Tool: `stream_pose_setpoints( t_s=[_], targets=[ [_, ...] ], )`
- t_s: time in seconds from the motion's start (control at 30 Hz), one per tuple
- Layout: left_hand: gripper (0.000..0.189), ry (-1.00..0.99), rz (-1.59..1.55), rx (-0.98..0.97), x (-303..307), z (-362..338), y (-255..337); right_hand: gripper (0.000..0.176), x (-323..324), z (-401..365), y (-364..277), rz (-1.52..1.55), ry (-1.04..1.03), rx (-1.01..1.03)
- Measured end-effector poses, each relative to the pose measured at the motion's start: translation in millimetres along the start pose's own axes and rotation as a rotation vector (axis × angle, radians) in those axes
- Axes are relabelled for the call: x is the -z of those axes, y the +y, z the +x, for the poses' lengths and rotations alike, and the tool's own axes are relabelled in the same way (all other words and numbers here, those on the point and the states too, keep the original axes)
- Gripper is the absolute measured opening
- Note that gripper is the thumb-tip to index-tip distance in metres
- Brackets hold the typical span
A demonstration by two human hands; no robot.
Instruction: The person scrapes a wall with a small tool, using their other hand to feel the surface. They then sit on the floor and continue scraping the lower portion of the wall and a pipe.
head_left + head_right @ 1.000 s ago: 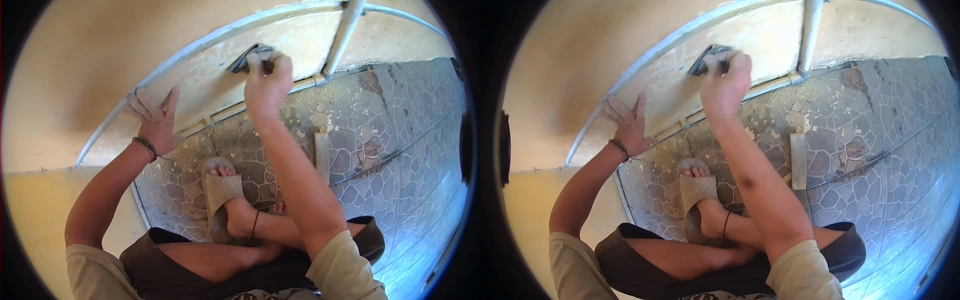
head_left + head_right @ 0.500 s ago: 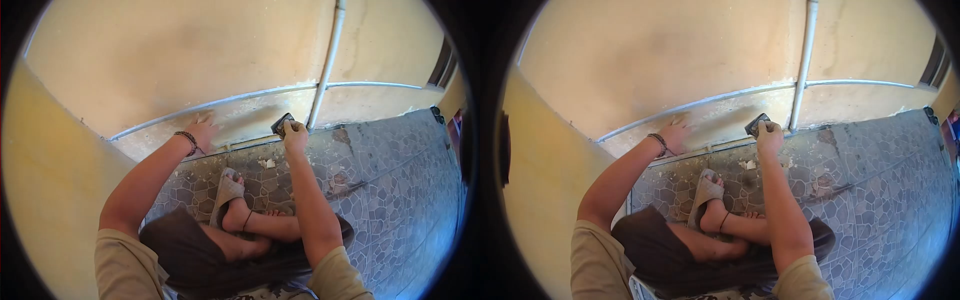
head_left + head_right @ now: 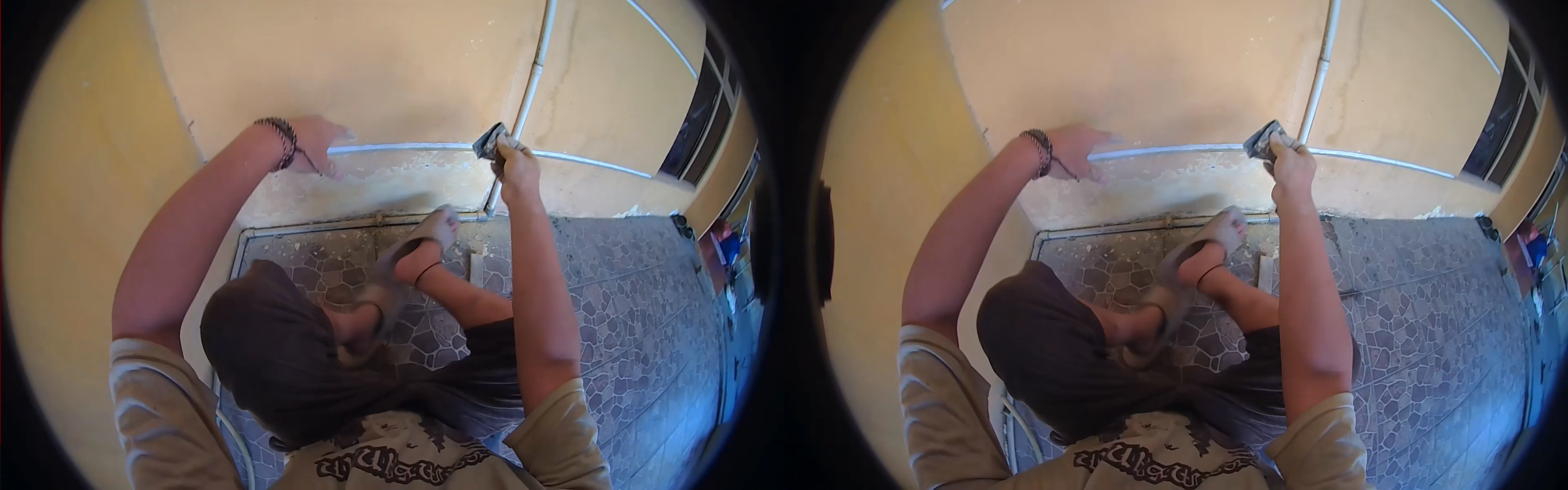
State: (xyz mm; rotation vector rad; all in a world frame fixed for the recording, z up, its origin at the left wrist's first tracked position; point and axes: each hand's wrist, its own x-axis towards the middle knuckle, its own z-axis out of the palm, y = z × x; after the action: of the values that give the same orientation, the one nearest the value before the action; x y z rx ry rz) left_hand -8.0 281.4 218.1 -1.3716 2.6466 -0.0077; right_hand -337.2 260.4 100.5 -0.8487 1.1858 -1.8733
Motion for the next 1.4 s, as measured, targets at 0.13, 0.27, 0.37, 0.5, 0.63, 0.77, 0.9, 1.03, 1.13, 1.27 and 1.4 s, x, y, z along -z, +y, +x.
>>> stream_pose_setpoints(
  t_s=[0.13,0.27,0.37,0.5,0.63,0.77,0.9,1.03,1.13,1.27,1.4],
  targets=[
    [0.076,0.034,0.011,0.016,7.1,-28.1,4.8,0.010,-14.3,1.3,-20.8,0.051,-0.041,0.059],
    [0.076,-0.074,-0.054,-0.020,-10.5,-23.5,-14.7,0.010,-15.2,16.3,-10.0,0.079,-0.038,0.073],
    [0.073,-0.094,0.006,-0.033,-34.1,2.6,-34.4,0.010,-9.3,33.5,22.0,0.077,0.027,0.027],
    [0.070,-0.210,0.002,-0.102,-65.3,67.2,-35.7,0.013,10.7,56.4,101.9,-0.058,0.098,0.054],
    [0.070,-0.141,0.084,-0.242,-122.9,139.9,-36.8,0.015,17.1,75.1,201.7,-0.280,0.250,0.098],
    [0.065,0.289,0.435,-0.491,-157.8,203.0,-39.9,0.021,-22.7,101.6,211.4,-0.237,0.448,0.268],
    [0.056,0.521,0.477,-0.706,-175.9,279.1,-56.4,0.019,-72.1,110.0,264.6,-0.255,0.535,0.348],
    [0.053,0.503,0.362,-0.839,-185.6,310.6,-68.6,0.033,-86.9,111.1,251.2,-0.234,0.524,0.203],
    [0.054,0.452,0.209,-0.946,-203.8,312.3,-72.3,0.038,-76.5,116.4,270.9,-0.489,0.653,0.210],
    [0.059,0.459,0.097,-0.936,-199.0,314.4,-72.7,0.026,-84.0,97.6,310.8,-0.306,0.410,0.412],
    [0.064,0.436,0.103,-0.901,-197.7,311.5,-69.7,0.015,-74.5,117.6,263.5,-0.351,0.518,0.300]
  ],
)
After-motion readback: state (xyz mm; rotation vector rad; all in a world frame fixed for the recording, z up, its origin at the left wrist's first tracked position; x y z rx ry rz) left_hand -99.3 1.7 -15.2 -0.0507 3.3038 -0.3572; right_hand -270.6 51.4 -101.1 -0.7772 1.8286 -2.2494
